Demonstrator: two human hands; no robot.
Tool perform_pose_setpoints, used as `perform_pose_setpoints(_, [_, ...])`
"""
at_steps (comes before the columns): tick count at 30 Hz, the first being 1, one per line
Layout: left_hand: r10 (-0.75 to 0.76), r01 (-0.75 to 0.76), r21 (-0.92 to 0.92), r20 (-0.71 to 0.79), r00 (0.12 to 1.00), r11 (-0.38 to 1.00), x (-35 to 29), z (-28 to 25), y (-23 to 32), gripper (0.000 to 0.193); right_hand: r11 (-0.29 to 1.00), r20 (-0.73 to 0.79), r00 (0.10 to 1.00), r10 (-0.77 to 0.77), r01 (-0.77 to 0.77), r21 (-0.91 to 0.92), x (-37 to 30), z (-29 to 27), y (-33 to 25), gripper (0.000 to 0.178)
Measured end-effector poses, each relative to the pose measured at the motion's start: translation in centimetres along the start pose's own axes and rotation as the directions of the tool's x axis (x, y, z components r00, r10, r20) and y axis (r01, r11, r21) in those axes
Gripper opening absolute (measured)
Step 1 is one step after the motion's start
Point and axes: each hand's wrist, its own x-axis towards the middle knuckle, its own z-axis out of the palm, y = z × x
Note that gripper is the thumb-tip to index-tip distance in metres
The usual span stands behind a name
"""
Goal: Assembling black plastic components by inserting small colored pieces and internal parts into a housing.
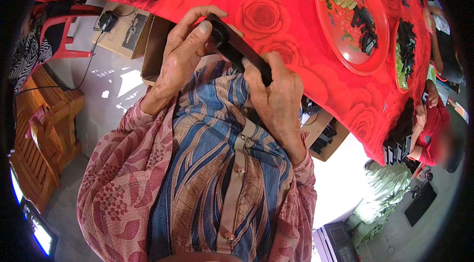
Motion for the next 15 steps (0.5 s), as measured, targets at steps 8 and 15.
perform_pose_setpoints(8, [0.047, -0.045, 0.046, -0.032, 0.998, 0.998, -0.6, 0.8, -0.2, 0.027, 0.998, 0.003, 0.998, 0.062, -0.062, 0.020, 0.1, -0.2, -0.2, 0.023])
perform_pose_setpoints(15, [0.303, -0.295, 0.412, 0.046, 0.952, 0.862, -1.6, 2.3, 0.5, 0.032, 0.992, -0.032, 0.999, 0.036, -0.032, 0.126, -0.1, -0.2, -0.3, 0.022])
